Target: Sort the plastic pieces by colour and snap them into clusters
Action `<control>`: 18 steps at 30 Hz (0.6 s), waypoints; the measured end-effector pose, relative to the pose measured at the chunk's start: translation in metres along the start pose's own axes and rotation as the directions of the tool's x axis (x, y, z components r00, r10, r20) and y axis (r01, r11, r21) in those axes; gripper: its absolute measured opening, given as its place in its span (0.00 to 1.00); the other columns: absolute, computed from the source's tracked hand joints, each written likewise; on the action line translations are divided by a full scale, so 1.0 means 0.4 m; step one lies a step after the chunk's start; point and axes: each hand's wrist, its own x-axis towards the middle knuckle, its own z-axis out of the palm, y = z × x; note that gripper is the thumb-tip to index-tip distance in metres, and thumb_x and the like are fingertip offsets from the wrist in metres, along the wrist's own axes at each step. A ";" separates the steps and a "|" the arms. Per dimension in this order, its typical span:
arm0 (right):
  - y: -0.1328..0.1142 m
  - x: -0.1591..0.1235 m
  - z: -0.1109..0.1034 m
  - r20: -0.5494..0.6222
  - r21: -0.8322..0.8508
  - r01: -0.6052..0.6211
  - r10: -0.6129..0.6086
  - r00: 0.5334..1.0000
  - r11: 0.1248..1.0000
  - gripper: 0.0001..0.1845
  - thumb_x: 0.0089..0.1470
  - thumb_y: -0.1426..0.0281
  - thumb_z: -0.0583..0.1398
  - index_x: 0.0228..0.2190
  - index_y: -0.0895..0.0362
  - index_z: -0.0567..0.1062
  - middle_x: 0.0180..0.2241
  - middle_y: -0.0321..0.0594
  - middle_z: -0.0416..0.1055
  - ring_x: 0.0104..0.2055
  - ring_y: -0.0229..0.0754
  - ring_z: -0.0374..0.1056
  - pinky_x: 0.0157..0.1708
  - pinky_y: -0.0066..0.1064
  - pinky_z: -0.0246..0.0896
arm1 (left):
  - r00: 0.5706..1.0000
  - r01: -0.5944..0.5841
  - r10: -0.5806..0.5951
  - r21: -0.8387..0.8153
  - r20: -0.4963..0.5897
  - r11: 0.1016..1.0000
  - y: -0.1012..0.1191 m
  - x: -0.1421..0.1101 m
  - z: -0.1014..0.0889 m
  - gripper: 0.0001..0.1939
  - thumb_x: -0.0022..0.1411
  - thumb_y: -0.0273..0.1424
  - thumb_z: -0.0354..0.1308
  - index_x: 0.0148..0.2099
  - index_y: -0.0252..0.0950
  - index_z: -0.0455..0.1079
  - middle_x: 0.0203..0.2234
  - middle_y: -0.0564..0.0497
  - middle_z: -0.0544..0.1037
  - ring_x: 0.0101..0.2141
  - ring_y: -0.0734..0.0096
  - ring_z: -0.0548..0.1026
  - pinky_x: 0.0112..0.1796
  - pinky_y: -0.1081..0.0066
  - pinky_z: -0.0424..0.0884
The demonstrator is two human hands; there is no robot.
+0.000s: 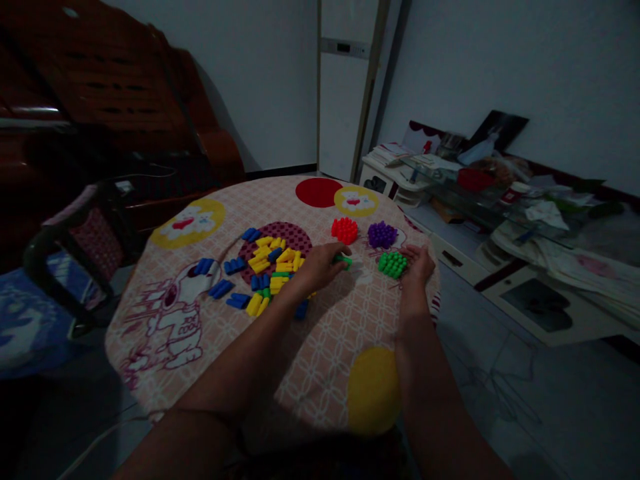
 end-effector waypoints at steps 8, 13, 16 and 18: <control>-0.018 -0.017 -0.004 0.002 0.061 -0.029 0.029 1.000 0.998 0.22 0.62 0.55 0.51 0.27 0.57 0.74 0.26 0.40 0.75 0.27 0.40 0.72 0.32 0.34 0.70 | 0.990 -0.138 0.137 0.031 0.018 0.990 0.094 0.071 0.172 0.14 0.60 0.24 0.57 0.48 0.35 0.74 0.44 0.45 0.80 0.47 0.61 0.76 0.51 0.64 0.70; -0.016 -0.027 -0.007 0.005 0.036 -0.002 0.001 1.000 0.999 0.23 0.61 0.53 0.52 0.28 0.57 0.74 0.27 0.41 0.75 0.28 0.41 0.73 0.33 0.35 0.71 | 0.985 -0.173 0.171 0.079 0.022 0.982 0.103 0.103 0.207 0.15 0.60 0.23 0.55 0.49 0.35 0.74 0.44 0.45 0.79 0.47 0.59 0.76 0.49 0.65 0.71; -0.015 -0.030 -0.007 0.013 0.024 0.017 -0.017 1.000 1.000 0.23 0.61 0.52 0.52 0.28 0.56 0.74 0.28 0.41 0.76 0.29 0.41 0.73 0.33 0.36 0.71 | 0.981 -0.190 0.182 0.151 0.065 0.970 0.107 0.113 0.214 0.14 0.62 0.24 0.53 0.47 0.36 0.75 0.44 0.45 0.78 0.45 0.60 0.76 0.45 0.67 0.71; -0.016 -0.033 -0.005 0.002 0.016 0.025 -0.025 1.000 1.000 0.24 0.61 0.51 0.52 0.28 0.56 0.74 0.28 0.40 0.75 0.28 0.41 0.73 0.33 0.35 0.71 | 0.975 -0.215 0.198 0.199 0.102 0.956 0.110 0.115 0.215 0.13 0.65 0.26 0.51 0.46 0.37 0.75 0.44 0.45 0.77 0.44 0.62 0.76 0.43 0.68 0.71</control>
